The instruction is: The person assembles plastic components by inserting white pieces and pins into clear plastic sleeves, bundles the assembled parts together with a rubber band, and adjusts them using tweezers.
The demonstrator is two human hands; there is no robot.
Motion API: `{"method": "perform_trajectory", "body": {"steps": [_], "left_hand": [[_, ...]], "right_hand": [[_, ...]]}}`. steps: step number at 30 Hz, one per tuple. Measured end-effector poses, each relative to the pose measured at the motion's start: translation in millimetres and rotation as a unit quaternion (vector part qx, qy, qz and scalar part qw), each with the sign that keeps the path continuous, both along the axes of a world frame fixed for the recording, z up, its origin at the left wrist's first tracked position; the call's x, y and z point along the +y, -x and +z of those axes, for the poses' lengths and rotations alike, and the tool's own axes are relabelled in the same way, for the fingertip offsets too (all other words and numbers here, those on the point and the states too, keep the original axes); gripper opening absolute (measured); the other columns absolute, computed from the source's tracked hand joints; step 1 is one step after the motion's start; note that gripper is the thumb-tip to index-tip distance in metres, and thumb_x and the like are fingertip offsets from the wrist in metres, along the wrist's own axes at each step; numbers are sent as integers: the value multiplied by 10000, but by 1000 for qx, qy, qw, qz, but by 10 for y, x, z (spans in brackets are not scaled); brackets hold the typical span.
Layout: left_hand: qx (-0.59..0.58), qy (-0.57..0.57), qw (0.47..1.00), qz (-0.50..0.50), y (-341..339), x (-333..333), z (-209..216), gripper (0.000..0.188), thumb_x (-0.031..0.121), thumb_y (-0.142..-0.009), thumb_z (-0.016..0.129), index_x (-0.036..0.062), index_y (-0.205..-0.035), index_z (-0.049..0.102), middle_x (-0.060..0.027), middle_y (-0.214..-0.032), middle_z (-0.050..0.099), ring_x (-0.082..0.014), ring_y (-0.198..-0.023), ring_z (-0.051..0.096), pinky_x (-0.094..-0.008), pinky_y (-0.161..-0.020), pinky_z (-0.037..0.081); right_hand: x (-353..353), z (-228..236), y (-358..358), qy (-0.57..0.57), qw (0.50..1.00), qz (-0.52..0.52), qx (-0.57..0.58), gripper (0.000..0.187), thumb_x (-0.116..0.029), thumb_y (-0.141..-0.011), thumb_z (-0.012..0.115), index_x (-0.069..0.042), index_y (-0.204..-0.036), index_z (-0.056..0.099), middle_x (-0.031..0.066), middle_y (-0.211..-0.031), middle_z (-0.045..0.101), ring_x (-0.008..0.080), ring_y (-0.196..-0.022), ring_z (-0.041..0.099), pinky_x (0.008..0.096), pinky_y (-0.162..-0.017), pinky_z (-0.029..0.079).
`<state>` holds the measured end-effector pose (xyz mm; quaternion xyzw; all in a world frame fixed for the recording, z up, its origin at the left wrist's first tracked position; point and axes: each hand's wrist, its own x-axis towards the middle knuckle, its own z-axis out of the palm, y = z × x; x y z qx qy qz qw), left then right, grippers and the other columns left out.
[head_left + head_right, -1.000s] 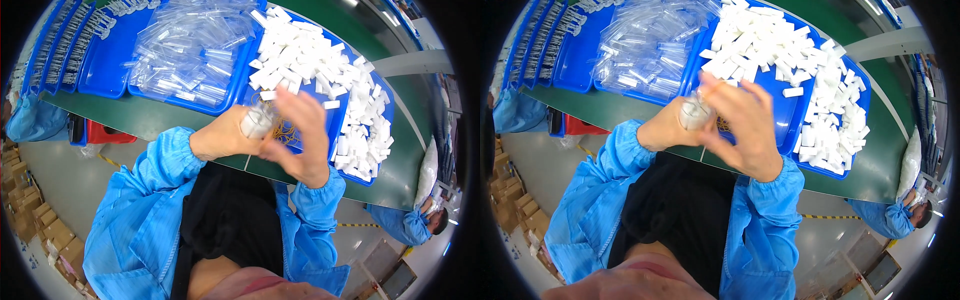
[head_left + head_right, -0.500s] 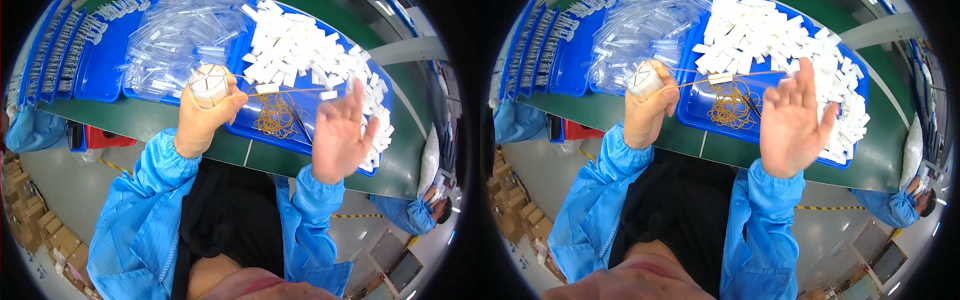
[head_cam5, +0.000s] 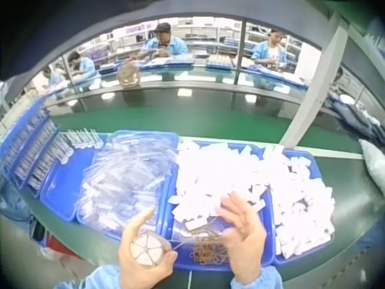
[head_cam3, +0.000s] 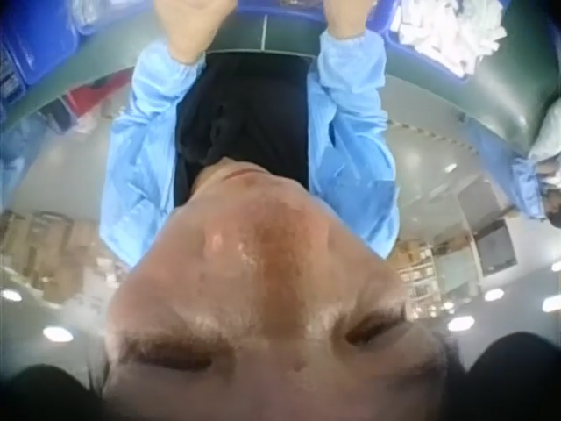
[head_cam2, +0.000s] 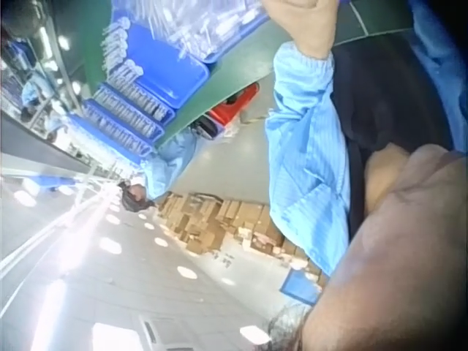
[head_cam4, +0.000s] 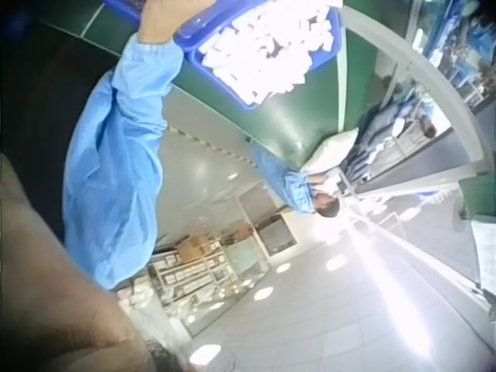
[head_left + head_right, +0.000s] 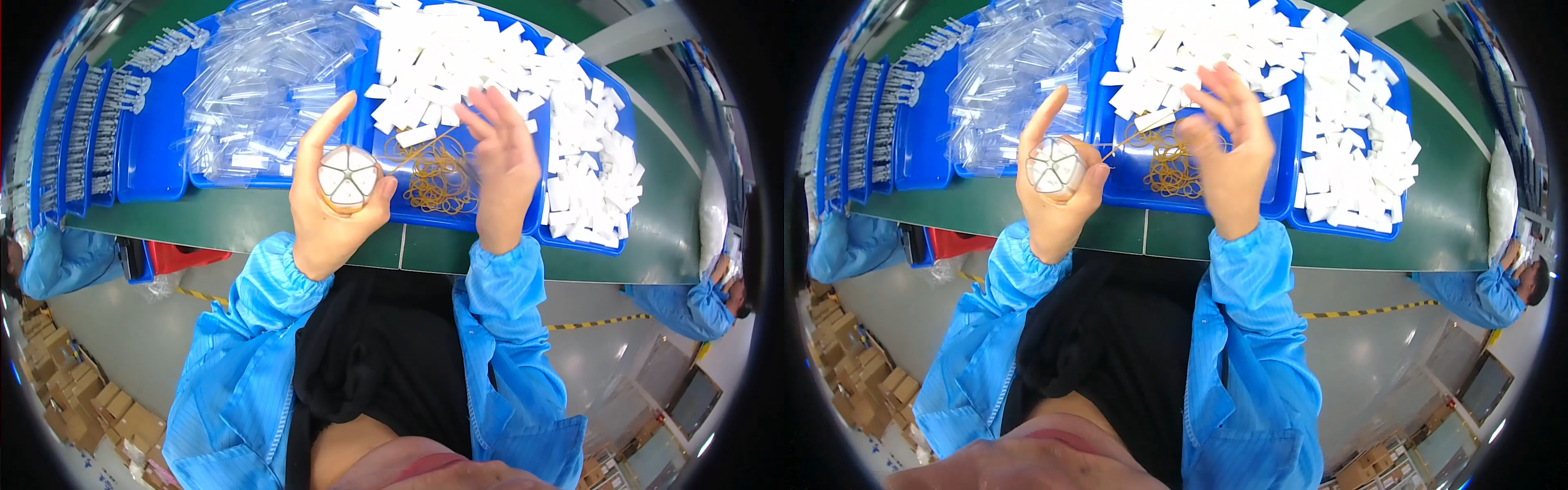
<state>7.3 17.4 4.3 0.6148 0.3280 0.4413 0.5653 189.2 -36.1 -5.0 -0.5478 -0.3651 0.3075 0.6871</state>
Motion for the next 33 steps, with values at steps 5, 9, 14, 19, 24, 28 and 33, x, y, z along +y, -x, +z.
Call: {"method": "perform_trajectory", "body": {"steps": [5,9,14,19,24,28,33], "left_hand": [[241,-92,964,-64,-18,-2,-24,1020,-14,-725,767,23,-1552,169,-92,-947,695,-182,-861,678,-309,-746,533],[208,-148,960,-113,39,19,-93,796,26,-738,782,12,-1434,397,-71,-949,691,-178,-850,670,-309,-757,531],[-132,342,902,-230,242,158,72,228,91,-823,731,41,-989,583,-35,-754,602,-79,-587,522,-221,-559,430],[-107,537,793,-267,227,-70,-107,241,270,-914,649,60,-1019,596,-31,-770,603,-79,-574,509,-244,-526,409],[-231,521,782,-253,126,-157,-105,400,425,-968,578,88,-1183,572,-29,-785,599,-104,-572,501,-255,-539,398],[11,-83,991,-101,4,-7,-48,998,334,-765,853,36,-1522,276,-65,-737,615,-172,-610,607,-293,-583,499],[261,-258,927,-84,-8,32,-98,1130,204,-684,866,40,-1554,164,-124,-768,667,-311,-671,664,-401,-616,524]], "right_hand": [[-142,295,204,11,889,94,-448,858,-500,-687,845,-7,-1318,540,153,-1259,630,270,-1092,648,426,-1007,427],[-151,309,114,96,835,179,-511,720,-605,-709,766,-50,-1153,654,111,-1058,697,262,-994,664,466,-1035,356],[-411,394,-38,105,800,289,-516,378,-458,-835,699,-111,-983,716,54,-886,707,216,-905,666,458,-990,386],[-413,527,381,-182,788,170,-564,301,-194,-819,640,-169,-1110,711,-85,-1017,633,121,-916,559,305,-825,400],[-233,381,59,-71,914,219,-334,849,-426,-632,847,-107,-1371,578,-32,-1198,666,158,-909,499,274,-812,375],[-238,14,230,41,905,268,328,1008,-493,-731,811,-43,-1509,355,89,-1416,536,152,-967,485,279,-875,395],[-271,-47,223,-23,959,199,-198,780,-315,-742,838,-66,-1396,494,113,-1236,598,223,-997,564,318,-866,448]]}}
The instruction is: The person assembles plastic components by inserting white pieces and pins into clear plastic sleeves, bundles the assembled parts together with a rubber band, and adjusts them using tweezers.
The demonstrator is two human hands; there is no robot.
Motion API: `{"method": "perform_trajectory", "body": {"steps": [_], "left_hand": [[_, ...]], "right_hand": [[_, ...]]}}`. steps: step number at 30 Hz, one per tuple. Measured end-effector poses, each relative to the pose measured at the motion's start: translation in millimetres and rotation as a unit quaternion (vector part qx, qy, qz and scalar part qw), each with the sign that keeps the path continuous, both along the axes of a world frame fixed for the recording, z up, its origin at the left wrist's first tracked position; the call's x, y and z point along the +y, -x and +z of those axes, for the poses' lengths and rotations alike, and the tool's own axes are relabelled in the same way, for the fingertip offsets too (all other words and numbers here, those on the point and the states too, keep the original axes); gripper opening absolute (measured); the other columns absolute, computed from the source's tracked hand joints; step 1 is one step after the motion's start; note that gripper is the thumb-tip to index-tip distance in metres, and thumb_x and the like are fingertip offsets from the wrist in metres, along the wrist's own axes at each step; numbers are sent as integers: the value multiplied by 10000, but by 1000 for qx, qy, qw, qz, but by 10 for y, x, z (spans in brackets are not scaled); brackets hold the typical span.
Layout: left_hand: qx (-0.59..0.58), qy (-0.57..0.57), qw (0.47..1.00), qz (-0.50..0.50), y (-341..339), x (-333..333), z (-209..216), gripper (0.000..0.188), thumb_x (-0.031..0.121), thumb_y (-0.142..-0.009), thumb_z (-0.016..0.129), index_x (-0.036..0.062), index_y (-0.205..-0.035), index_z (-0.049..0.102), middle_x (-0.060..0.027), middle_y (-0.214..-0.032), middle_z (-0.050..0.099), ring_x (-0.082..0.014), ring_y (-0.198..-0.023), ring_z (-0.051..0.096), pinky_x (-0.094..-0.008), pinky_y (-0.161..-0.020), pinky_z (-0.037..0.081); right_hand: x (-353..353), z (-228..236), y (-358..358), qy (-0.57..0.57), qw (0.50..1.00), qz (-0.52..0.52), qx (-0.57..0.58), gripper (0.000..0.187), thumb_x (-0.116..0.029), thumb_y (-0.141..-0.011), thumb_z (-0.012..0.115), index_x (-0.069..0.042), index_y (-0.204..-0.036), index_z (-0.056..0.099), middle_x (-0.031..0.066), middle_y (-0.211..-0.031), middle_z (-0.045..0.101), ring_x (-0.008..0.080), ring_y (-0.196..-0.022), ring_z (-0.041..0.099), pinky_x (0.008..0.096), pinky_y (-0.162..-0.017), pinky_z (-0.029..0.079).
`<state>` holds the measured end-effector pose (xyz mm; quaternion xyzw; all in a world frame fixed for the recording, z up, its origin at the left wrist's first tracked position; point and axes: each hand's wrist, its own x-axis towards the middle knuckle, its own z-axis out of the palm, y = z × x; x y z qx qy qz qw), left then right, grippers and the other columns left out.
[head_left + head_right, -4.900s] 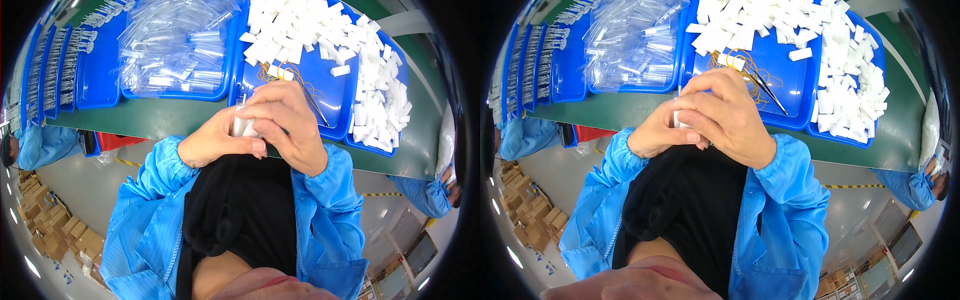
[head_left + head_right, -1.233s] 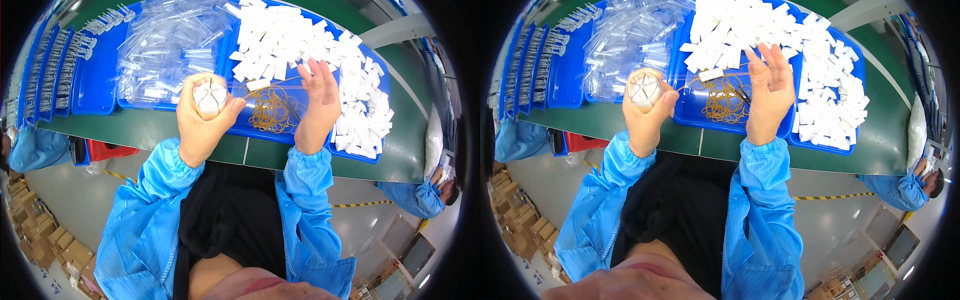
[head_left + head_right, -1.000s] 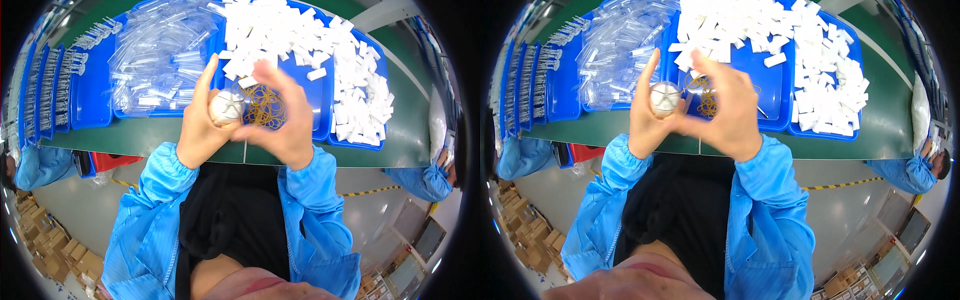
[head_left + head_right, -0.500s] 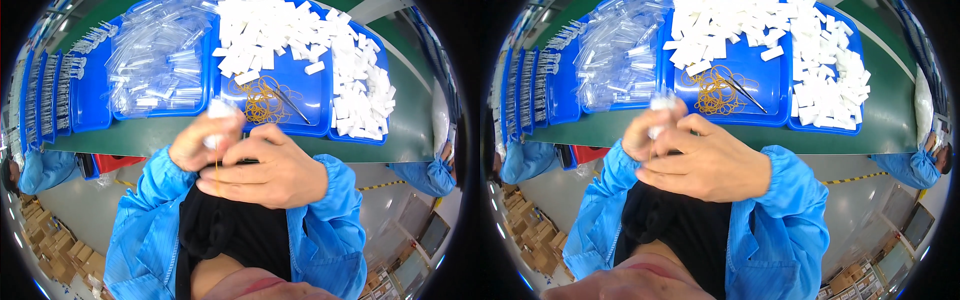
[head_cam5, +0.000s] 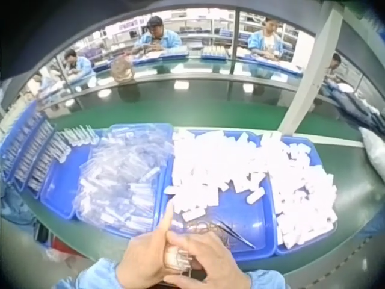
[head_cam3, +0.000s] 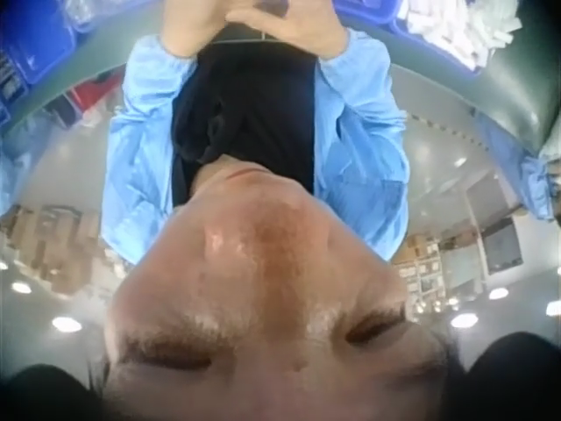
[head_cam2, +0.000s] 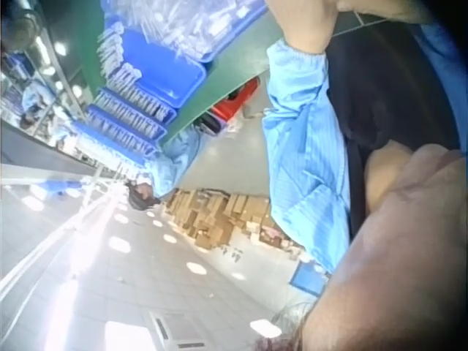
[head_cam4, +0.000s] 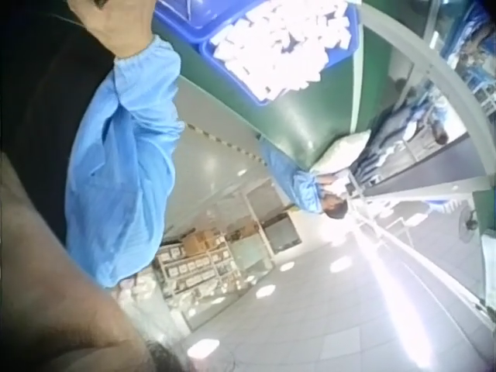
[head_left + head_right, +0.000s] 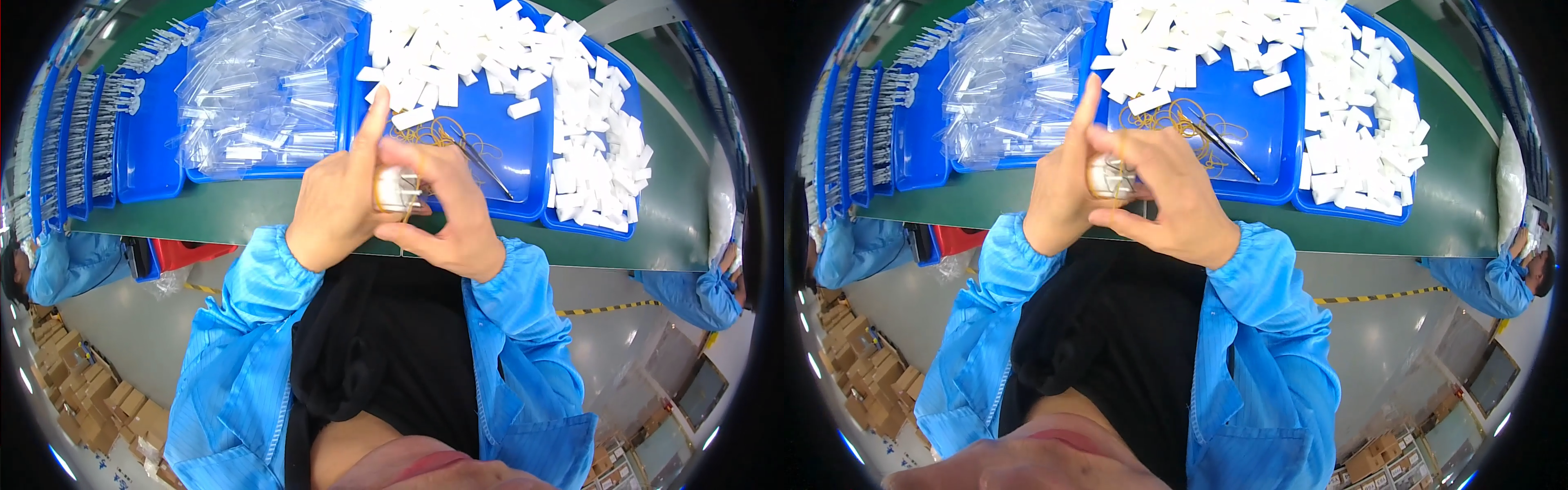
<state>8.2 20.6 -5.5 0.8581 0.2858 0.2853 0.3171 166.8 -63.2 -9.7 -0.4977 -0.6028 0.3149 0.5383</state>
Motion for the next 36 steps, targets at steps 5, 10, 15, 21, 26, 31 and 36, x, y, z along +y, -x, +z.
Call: {"method": "perform_trajectory", "body": {"steps": [5,10,15,21,26,31,36], "left_hand": [[87,14,996,5,-18,-84,39,1035,133,-713,788,56,-1551,185,-138,-713,649,-338,-653,658,-424,-591,509],[63,64,996,-20,1,-74,54,997,112,-722,756,101,-1551,203,-156,-732,650,-369,-680,659,-454,-605,509],[53,114,992,-2,-17,-54,58,1030,101,-719,752,65,-1552,149,-161,-810,677,-383,-701,661,-469,-622,516],[100,63,992,-42,-34,-119,4,1009,29,-713,709,47,-1550,145,-162,-787,671,-374,-667,655,-475,-594,498],[44,191,980,-38,-25,-73,117,983,42,-728,744,54,-1544,196,-179,-968,662,-340,-868,673,-416,-734,531],[-182,442,876,-64,130,-23,69,819,34,-766,779,22,-1472,364,-124,-1305,550,-225,-1190,547,-371,-998,465],[-177,402,897,-58,206,-21,5,754,111,-741,825,-7,-1396,470,-112,-1240,598,-212,-1135,584,-365,-1017,455]], "right_hand": [[-8,67,79,45,998,-16,-31,523,-112,-696,827,-61,-1166,603,123,-1086,598,279,-876,621,361,-710,521],[-13,133,80,39,998,-22,-37,513,-120,-692,832,-65,-1148,604,118,-1087,598,262,-853,625,342,-681,528],[-13,172,107,-39,992,-82,-88,516,-125,-697,835,-84,-1159,608,133,-1132,583,268,-845,617,315,-663,526],[-43,119,26,-7,988,-52,-145,467,-81,-673,812,-85,-1091,604,103,-1066,541,248,-905,607,319,-637,518],[-43,261,-24,72,996,-23,-44,423,-35,-653,815,-82,-1027,621,86,-1037,525,227,-907,601,321,-631,523],[-81,197,-5,-43,971,-161,-173,459,-12,-620,860,-98,-1021,653,87,-1058,530,241,-922,595,324,-699,542],[-135,234,-127,29,998,-21,-58,543,-137,-703,850,-91,-1196,628,109,-1175,546,236,-1026,576,339,-842,500]]}}
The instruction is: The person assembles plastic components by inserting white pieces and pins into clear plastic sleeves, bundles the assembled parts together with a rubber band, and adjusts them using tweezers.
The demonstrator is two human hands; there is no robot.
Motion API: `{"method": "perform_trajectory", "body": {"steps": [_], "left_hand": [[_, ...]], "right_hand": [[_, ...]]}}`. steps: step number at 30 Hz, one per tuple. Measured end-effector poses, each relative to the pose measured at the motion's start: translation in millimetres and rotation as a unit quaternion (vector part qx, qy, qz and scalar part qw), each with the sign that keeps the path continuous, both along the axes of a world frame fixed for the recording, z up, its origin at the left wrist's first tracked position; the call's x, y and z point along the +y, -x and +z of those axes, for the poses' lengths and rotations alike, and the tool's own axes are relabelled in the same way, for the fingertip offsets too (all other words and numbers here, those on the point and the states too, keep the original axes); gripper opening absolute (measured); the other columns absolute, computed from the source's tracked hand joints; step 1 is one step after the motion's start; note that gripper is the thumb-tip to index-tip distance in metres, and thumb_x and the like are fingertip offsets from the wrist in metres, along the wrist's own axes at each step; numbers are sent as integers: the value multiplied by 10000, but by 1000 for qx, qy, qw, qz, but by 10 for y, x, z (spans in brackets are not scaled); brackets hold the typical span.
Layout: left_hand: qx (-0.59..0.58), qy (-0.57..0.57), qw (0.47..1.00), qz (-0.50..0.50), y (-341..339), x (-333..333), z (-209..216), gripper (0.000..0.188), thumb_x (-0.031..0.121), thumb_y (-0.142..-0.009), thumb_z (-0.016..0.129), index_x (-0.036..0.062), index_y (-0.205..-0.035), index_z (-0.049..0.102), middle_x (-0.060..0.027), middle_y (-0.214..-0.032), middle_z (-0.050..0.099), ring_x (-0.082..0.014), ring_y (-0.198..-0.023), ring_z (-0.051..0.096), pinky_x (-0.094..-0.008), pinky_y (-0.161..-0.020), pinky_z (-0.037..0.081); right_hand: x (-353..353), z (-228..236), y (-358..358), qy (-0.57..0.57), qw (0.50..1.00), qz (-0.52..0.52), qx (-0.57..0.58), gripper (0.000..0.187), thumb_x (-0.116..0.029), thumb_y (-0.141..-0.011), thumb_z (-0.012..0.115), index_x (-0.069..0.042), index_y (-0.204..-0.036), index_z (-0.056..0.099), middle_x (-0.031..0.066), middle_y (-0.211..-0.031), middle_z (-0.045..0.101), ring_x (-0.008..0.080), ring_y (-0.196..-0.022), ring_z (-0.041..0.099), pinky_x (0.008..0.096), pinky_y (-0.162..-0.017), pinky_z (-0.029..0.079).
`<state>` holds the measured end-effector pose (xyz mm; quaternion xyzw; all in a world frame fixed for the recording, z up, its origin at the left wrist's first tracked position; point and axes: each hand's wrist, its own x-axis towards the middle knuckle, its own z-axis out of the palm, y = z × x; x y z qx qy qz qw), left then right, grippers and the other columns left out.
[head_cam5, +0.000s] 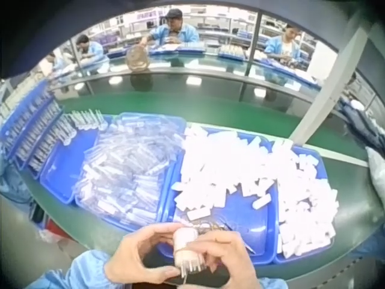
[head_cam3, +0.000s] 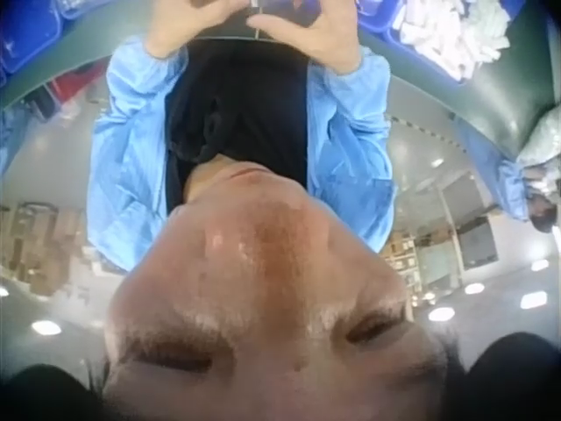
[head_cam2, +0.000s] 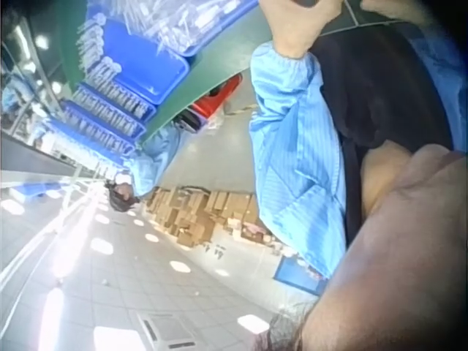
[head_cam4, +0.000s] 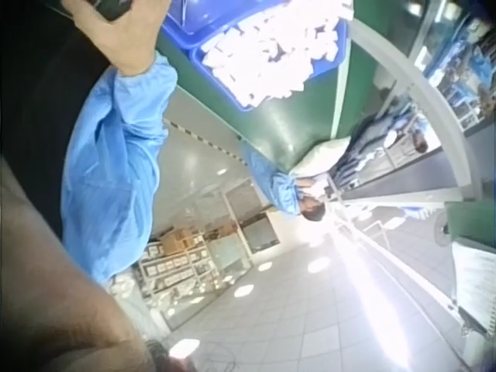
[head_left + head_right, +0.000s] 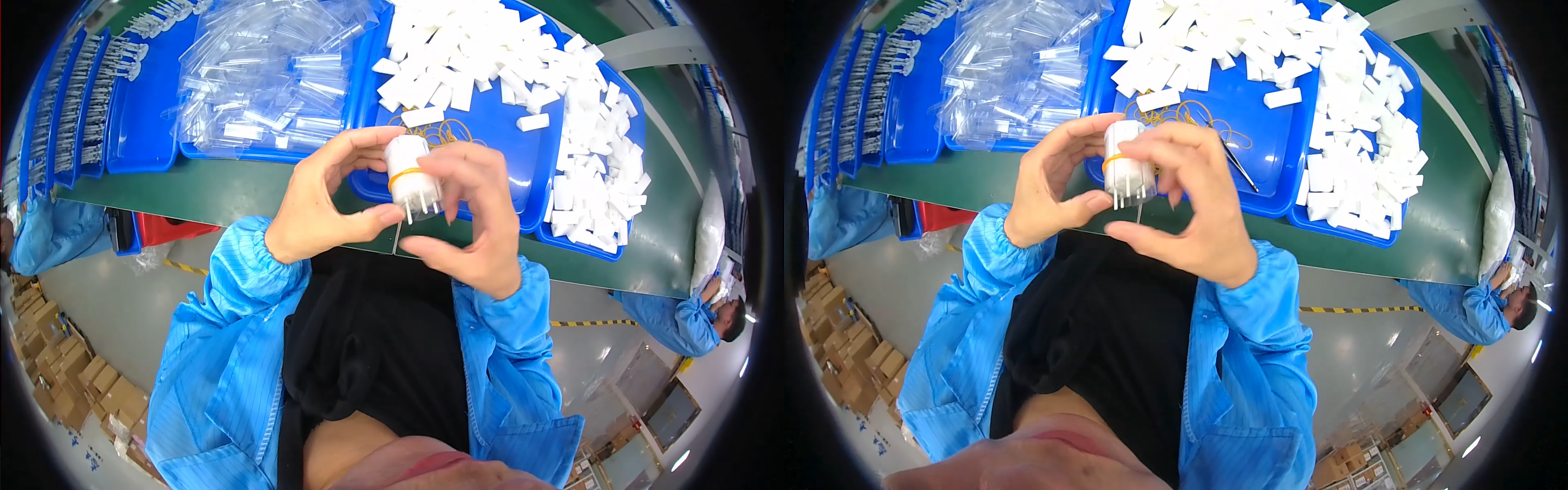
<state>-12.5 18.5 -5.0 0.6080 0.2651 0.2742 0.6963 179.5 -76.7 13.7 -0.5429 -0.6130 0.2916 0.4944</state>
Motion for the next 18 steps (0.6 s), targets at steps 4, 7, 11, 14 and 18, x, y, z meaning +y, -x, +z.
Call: {"method": "perform_trajectory", "body": {"steps": [4,7,11,14,18], "left_hand": [[14,-137,990,-21,64,22,16,798,147,-665,844,-8,-1372,507,-127,-1206,614,-221,-1086,609,-357,-996,473],[21,-223,974,-36,96,39,-1,829,162,-625,836,2,-1373,517,-142,-1188,620,-240,-1051,620,-353,-962,491],[-1,-207,978,-23,84,24,-66,862,179,-654,847,1,-1409,472,-130,-1186,613,-229,-1076,605,-362,-980,472],[-44,-117,992,-2,-34,-19,-102,895,179,-671,869,3,-1436,438,-115,-1212,593,-218,-1135,569,-366,-1023,427],[-55,-100,993,-8,-3,6,-103,918,161,-673,887,4,-1450,424,-102,-1241,568,-208,-1188,528,-360,-1063,374]], "right_hand": [[-7,-41,-133,63,994,74,52,675,-318,-810,793,-65,-1377,528,150,-1297,550,295,-1175,548,369,-998,442],[-18,-55,-148,55,993,104,2,696,-328,-824,778,-21,-1386,507,170,-1302,555,312,-1184,553,386,-1010,439],[-11,-139,-98,12,996,75,-36,696,-352,-834,762,-3,-1379,508,175,-1296,560,317,-1160,578,378,-987,459],[-12,-164,-11,38,995,31,82,678,-373,-862,737,3,-1377,506,173,-1284,563,294,-1157,587,373,-986,464],[-26,-232,122,46,979,0,200,687,-419,-883,715,-2,-1382,494,164,-1281,559,266,-1162,584,361,-999,456]]}}
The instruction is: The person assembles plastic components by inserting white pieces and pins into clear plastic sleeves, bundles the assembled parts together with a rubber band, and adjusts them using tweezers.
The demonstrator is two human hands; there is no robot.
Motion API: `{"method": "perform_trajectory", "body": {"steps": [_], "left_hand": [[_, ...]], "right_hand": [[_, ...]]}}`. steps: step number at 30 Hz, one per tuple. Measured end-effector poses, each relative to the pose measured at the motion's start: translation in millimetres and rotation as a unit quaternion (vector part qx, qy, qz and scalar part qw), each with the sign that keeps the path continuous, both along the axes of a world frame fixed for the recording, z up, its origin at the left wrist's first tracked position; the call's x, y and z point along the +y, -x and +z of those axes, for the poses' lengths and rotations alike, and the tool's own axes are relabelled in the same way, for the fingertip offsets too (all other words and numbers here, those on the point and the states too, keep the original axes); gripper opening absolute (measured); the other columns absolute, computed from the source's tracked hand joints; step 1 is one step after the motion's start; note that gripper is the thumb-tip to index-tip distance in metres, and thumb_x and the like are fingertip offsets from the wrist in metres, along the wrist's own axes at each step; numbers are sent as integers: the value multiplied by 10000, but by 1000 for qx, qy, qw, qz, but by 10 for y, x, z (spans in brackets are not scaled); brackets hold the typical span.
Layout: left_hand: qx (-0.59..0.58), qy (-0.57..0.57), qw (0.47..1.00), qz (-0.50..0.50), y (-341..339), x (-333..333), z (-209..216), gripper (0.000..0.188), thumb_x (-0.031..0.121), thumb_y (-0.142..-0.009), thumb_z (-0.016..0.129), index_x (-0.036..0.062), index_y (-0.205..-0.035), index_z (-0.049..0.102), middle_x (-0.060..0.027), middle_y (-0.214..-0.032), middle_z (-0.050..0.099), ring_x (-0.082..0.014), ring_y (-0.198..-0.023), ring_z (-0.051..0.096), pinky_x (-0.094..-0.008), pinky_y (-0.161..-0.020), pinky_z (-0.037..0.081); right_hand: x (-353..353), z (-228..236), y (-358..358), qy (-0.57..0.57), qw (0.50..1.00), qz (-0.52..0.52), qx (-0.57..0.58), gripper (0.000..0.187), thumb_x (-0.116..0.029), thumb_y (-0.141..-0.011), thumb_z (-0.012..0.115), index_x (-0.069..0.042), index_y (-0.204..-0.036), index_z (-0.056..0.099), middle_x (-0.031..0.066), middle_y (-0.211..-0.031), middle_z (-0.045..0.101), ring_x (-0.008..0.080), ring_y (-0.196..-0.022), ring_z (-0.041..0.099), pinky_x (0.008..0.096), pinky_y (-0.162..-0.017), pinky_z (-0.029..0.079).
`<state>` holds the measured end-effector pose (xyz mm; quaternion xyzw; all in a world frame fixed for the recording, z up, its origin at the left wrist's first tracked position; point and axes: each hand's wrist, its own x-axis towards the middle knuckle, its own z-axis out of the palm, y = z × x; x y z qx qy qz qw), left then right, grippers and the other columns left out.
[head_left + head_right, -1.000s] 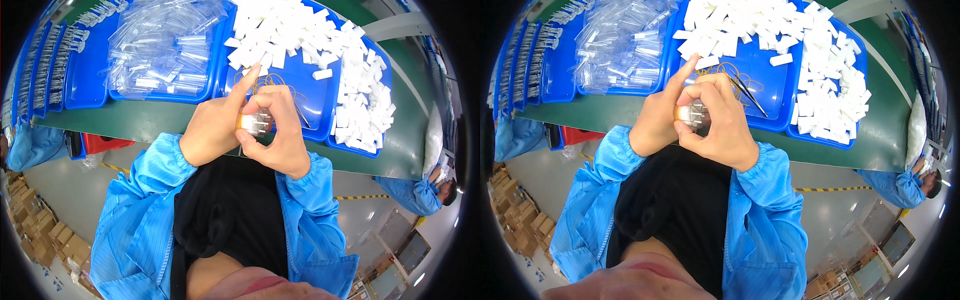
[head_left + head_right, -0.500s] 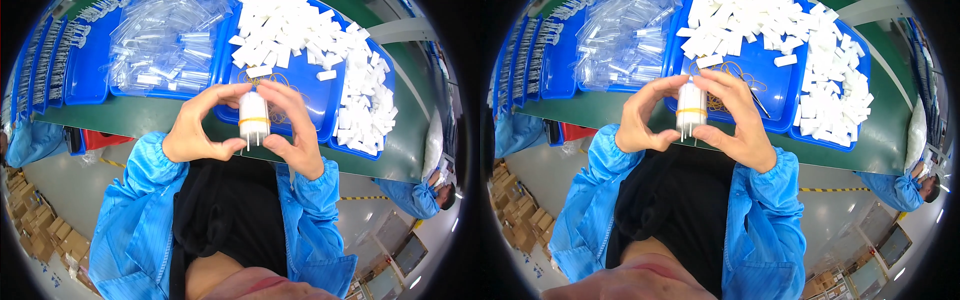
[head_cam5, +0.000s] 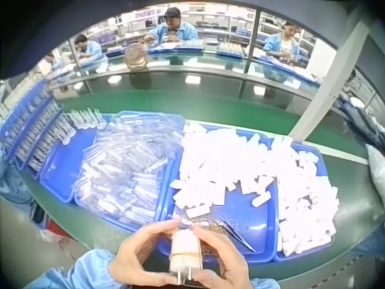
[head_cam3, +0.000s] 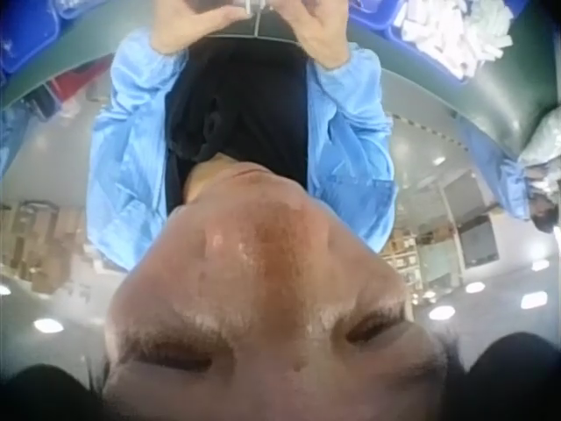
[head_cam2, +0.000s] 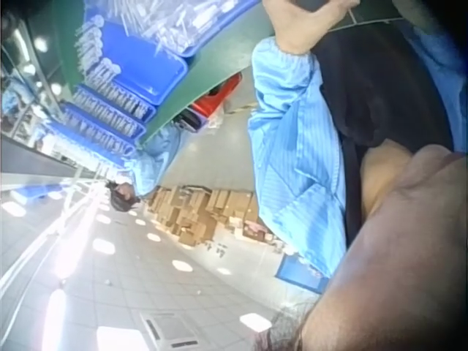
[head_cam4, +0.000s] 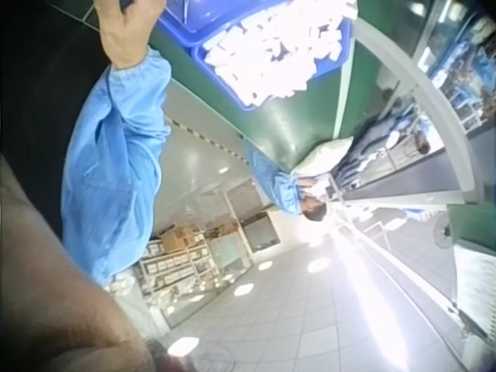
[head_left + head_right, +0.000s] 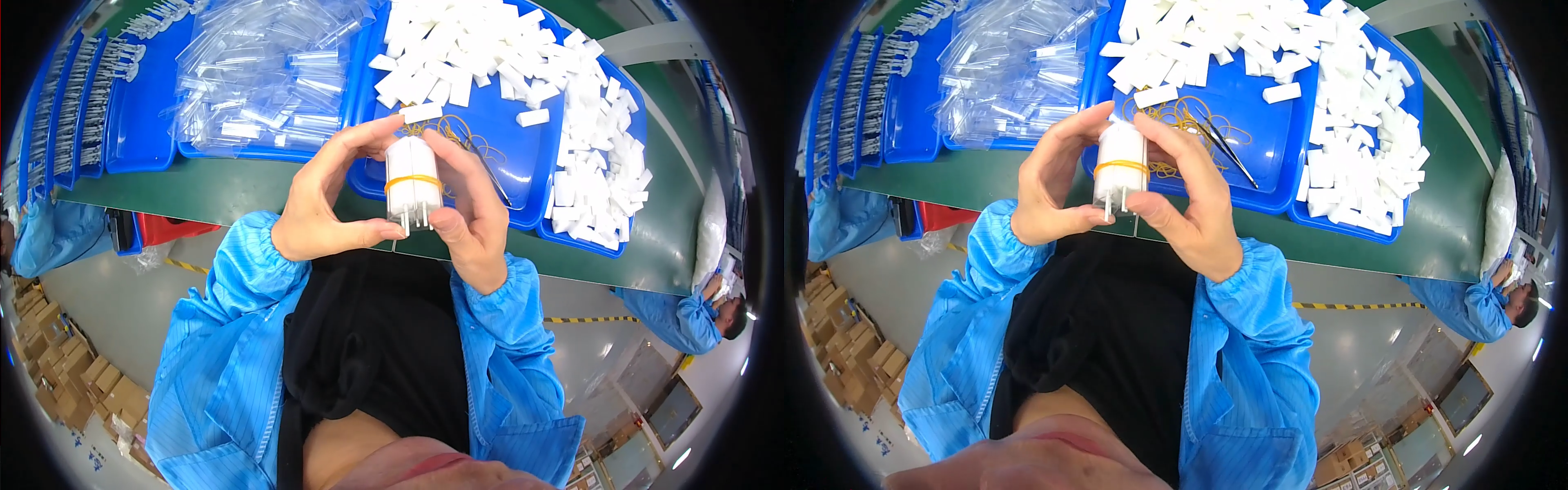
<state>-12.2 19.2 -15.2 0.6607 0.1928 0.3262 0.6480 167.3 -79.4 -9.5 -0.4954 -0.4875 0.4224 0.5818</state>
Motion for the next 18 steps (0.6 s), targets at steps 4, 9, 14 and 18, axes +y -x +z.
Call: {"method": "perform_trajectory", "body": {"steps": [4,9,14,18], "left_hand": [[66,-67,995,-39,60,96,70,913,167,-684,867,27,-1465,416,-107,-1228,579,-213,-1150,550,-360,-1035,402],[164,-43,981,-94,50,179,238,894,182,-687,852,52,-1464,429,-117,-1223,588,-225,-1137,565,-363,-1029,416],[75,-30,996,-37,1,45,162,882,173,-674,850,46,-1448,448,-124,-1236,589,-234,-1151,566,-374,-1035,421],[97,-118,988,-21,59,15,191,882,155,-647,854,48,-1432,467,-119,-1273,579,-266,-1168,554,-387,-1035,426]], "right_hand": [[-16,-57,-138,-2,998,37,-46,671,-362,-873,743,-6,-1383,491,157,-1285,558,259,-1144,586,354,-982,461],[25,72,-301,75,979,139,-128,659,-242,-825,799,-12,-1368,505,138,-1250,588,251,-1130,600,351,-969,474],[-19,74,-198,81,993,76,48,707,-201,-784,835,16,-1360,487,144,-1210,620,241,-1087,639,368,-967,493],[-76,18,-180,46,995,89,8,748,-209,-772,847,26,-1371,466,162,-1279,587,240,-1117,626,381,-1004,477]]}}
